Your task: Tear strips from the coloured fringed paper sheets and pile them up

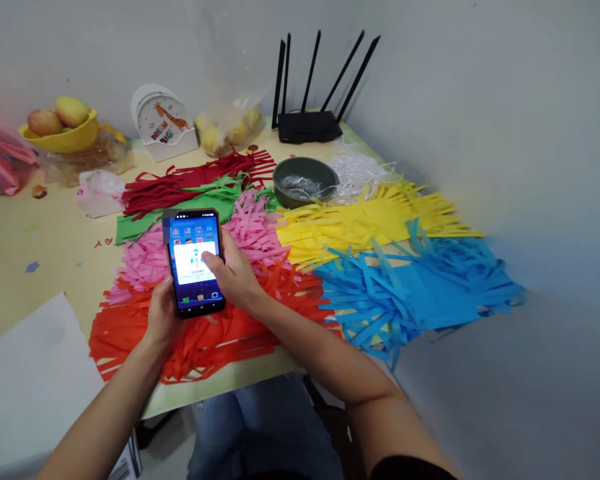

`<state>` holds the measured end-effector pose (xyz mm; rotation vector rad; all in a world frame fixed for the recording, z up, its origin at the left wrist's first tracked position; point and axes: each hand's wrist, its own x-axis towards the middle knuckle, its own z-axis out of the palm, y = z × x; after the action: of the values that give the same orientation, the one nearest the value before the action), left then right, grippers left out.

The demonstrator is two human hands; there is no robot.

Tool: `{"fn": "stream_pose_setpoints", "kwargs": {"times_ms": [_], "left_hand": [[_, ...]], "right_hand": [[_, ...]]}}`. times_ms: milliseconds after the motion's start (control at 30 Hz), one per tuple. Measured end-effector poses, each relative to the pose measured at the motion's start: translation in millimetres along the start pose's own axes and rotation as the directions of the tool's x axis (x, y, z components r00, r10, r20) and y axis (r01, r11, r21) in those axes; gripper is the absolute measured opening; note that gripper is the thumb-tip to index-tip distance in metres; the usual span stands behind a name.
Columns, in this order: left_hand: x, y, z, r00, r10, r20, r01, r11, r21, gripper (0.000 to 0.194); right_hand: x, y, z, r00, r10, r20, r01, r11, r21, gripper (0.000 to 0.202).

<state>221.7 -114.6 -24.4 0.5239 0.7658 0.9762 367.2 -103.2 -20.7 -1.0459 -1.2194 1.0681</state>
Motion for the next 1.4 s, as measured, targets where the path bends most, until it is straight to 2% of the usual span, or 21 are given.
{"fn": "stream_pose_setpoints", "kwargs": {"times_ms": [167, 333, 1133, 1400], "left_hand": [[-1.1, 7.2, 3.9, 0.999, -0.032, -0.033, 0.030, 0.998, -0.059, 0.052], [0.6, 7.9, -0.2, 0.997, -0.024, -0.075, 0.021, 0.999, -0.041, 0.054], [-1.0, 6.7, -1.2, 0.997, -0.008, -0.074, 0.007, 1.000, -0.018, 0.057], [-2.1, 11.0, 7.9, 0.990, -0.016, -0.138, 0.016, 1.000, -0.006, 0.057]], "right_hand": [[-1.2, -4.1, -0.3, 0.997, 0.013, 0.074, -0.011, 1.000, -0.027, 0.059], [-2.0, -0.4, -0.3, 0.991, 0.029, 0.127, -0.024, 0.999, -0.040, 0.067], [-2.8, -7.3, -2.5, 0.988, 0.053, 0.144, -0.034, 0.991, -0.128, 0.069], [-2.0, -4.6, -3.4, 0.990, 0.038, 0.139, -0.015, 0.986, -0.164, 0.071]]}}
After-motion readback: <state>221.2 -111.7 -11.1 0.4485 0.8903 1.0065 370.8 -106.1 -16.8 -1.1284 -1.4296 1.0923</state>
